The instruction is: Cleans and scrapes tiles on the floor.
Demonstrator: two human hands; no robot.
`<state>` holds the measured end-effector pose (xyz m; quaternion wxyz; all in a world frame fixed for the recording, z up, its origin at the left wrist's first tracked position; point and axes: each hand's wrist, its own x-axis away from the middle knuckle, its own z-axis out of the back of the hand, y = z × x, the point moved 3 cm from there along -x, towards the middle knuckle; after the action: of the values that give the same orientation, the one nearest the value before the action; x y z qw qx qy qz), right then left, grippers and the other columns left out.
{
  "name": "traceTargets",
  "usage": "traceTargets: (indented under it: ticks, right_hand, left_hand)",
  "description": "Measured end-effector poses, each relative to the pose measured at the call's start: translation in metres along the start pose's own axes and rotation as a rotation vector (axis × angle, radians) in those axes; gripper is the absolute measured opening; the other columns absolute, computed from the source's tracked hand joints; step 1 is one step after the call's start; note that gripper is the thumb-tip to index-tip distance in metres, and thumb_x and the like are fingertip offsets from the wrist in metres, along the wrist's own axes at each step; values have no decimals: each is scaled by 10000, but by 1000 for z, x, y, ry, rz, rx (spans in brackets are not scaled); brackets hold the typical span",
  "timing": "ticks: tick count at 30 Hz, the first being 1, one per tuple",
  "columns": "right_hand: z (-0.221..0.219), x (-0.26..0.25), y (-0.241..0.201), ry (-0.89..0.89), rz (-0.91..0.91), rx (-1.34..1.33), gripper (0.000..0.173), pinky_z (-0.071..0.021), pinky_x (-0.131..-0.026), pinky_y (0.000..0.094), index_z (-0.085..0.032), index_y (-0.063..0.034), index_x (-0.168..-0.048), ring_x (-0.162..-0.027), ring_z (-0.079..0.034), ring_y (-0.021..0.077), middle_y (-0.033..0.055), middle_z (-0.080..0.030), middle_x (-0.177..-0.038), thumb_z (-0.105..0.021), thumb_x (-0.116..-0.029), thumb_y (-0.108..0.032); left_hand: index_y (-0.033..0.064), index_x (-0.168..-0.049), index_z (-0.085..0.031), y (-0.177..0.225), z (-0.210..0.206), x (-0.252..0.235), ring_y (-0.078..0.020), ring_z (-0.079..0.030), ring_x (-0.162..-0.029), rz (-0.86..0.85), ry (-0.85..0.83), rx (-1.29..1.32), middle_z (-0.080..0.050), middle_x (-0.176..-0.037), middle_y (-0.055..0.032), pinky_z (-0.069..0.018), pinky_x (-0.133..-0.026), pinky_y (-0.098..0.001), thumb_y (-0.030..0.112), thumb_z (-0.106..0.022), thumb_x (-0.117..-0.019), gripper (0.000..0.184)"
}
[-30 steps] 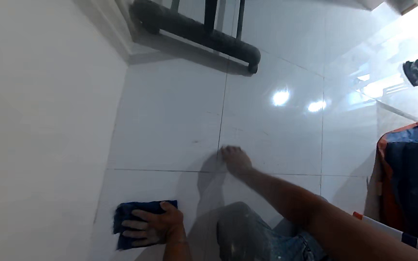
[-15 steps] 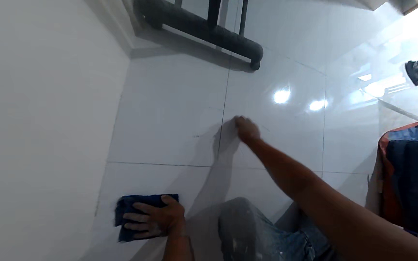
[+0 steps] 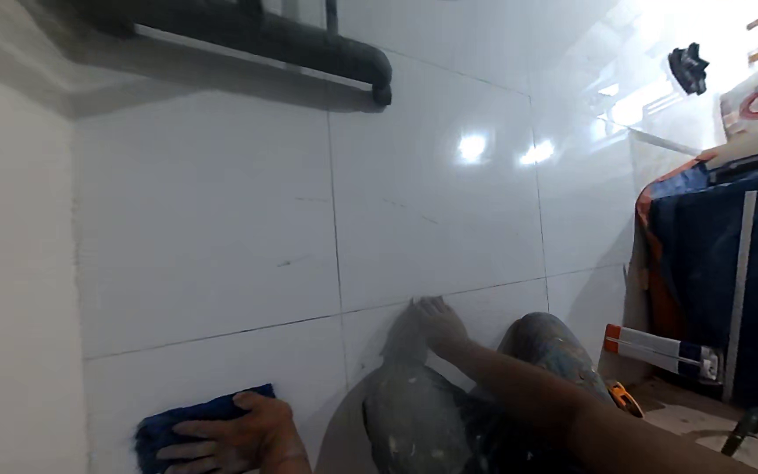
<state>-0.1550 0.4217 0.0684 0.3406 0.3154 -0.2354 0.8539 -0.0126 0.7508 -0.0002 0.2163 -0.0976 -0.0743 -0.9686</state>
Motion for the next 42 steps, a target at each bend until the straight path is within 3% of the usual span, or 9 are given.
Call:
traceTargets:
  ticks: [8, 12, 18, 22, 27, 31, 35, 38, 42]
  right_hand:
    - [8, -11, -12, -56, 118, 40, 471, -371, -1163, 550, -463, -73, -1533, -1477, -390, 371, 176, -446, -1578, -449, -1065, -124]
    - [31, -52, -8, 108, -28, -18, 409, -445, -1091, 570, -551, -131, -1457, -1414, -456, 373, 143, -512, -1513, -525, -1049, -152]
    - [-15, -49, -138, -104, 747, 354, 421, -303, -1198, 584, -523, -97, -1477, -1462, -404, 367, 158, -492, -1539, -469, -1086, -242]
    - [13, -114, -202, 204, 676, 330, 380, -446, -1084, 547, -617, -117, -1390, -1355, -519, 347, 135, -601, -1409, -539, -1056, -280]
    - [-16, -72, -225, 1, 768, 370, 385, -375, -1129, 607, -591, -99, -1407, -1382, -473, 403, 189, -544, -1458, -539, -1064, -267]
    - [35, -121, -252, 116, 607, 284, 368, -414, -1100, 585, -595, -90, -1404, -1359, -508, 394, 179, -584, -1424, -496, -1073, -220]
    - [12, -74, -192, 58, 802, 465, 339, -424, -1109, 581, -627, -77, -1344, -1315, -535, 391, 180, -613, -1357, -576, -1014, -134]
    - [-18, -22, -116, -284, 871, 582, 469, -255, -1220, 599, -507, -66, -1486, -1492, -355, 406, 209, -454, -1562, -531, -1018, -74]
    - [-26, -38, -154, -106, 969, 580, 357, -355, -1179, 556, -622, -107, -1374, -1408, -470, 363, 166, -569, -1450, -562, -1025, -155]
  left_hand:
    - [21, -1626, -195, 5, -2, -3, -470, -108, -1554, 8, 19, 10, -126, -1667, -300, -100, -1214, -681, 519, -404, -1042, 796]
    - [18, -1623, -205, 8, -2, 1, -457, -111, -1558, 16, 39, -16, -134, -1671, -287, -98, -1217, -674, 525, -401, -1038, 798]
    - [55, -1626, -232, 11, 1, -1, -454, -108, -1560, 58, 4, -27, -152, -1679, -262, -92, -1213, -679, 534, -430, -1023, 796]
    - [69, -1626, -242, 10, 0, -3, -453, -126, -1557, 81, -13, -59, -161, -1681, -247, -113, -1204, -687, 551, -433, -1013, 803]
    - [82, -1619, -274, 10, 1, -4, -446, -147, -1555, 93, -16, -66, -193, -1677, -237, -114, -1206, -672, 563, -436, -998, 802]
    - [62, -1616, -275, 9, 2, 0, -457, -144, -1554, 79, -26, -67, -193, -1675, -246, -107, -1207, -675, 595, -407, -988, 834]
    - [87, -1619, -282, 8, 2, -1, -455, -142, -1553, 100, -42, -61, -191, -1682, -224, -115, -1200, -683, 568, -456, -983, 816]
    - [99, -1630, -252, 6, -1, -3, -471, -103, -1555, 111, -49, -14, -148, -1690, -232, -83, -1195, -696, 567, -460, -973, 833]
    - [113, -1636, -235, 4, 0, -1, -465, -102, -1557, 123, -75, -22, -147, -1697, -209, -91, -1193, -702, 556, -475, -984, 824]
